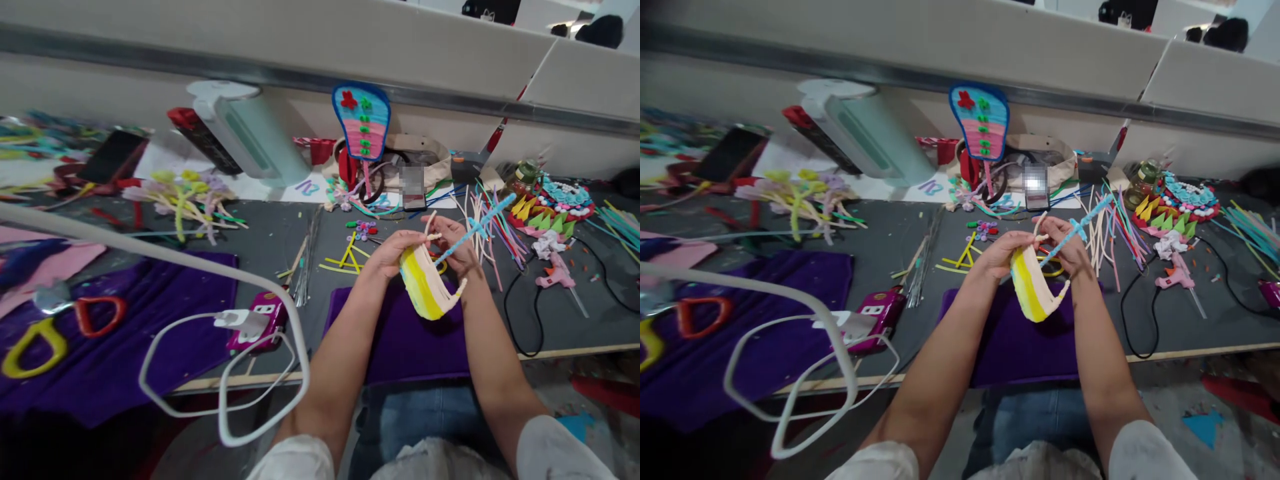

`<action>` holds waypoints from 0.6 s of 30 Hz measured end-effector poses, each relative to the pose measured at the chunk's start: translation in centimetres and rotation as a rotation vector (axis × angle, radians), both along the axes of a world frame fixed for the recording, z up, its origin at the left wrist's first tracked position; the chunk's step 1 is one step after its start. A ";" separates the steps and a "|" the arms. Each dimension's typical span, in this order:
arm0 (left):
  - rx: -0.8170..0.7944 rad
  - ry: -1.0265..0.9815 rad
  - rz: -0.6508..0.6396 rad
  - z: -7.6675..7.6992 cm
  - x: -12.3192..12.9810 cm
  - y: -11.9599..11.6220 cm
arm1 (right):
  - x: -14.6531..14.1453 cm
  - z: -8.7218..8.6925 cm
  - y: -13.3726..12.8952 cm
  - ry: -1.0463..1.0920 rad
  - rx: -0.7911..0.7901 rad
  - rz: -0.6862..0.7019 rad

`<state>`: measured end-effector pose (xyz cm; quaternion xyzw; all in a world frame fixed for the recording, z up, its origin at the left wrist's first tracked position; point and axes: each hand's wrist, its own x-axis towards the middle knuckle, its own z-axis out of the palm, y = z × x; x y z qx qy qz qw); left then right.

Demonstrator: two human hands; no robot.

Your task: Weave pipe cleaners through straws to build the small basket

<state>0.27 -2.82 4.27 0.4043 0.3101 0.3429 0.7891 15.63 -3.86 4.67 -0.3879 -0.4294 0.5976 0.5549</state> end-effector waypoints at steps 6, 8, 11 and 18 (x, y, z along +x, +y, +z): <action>0.062 -0.007 -0.011 0.4 0.3 -0.6 | -0.1 0.4 -0.1 0.057 0.068 -0.079; 0.101 -0.021 0.019 0.6 0.3 -0.6 | 0.0 0.2 0.1 0.022 0.051 -0.129; 0.136 -0.066 0.114 0.7 0.5 -0.6 | 0.0 -0.3 0.4 -0.051 0.100 -0.215; 0.002 -0.152 0.306 0.6 1.5 -0.2 | -0.2 -0.6 0.4 -0.225 0.234 -0.353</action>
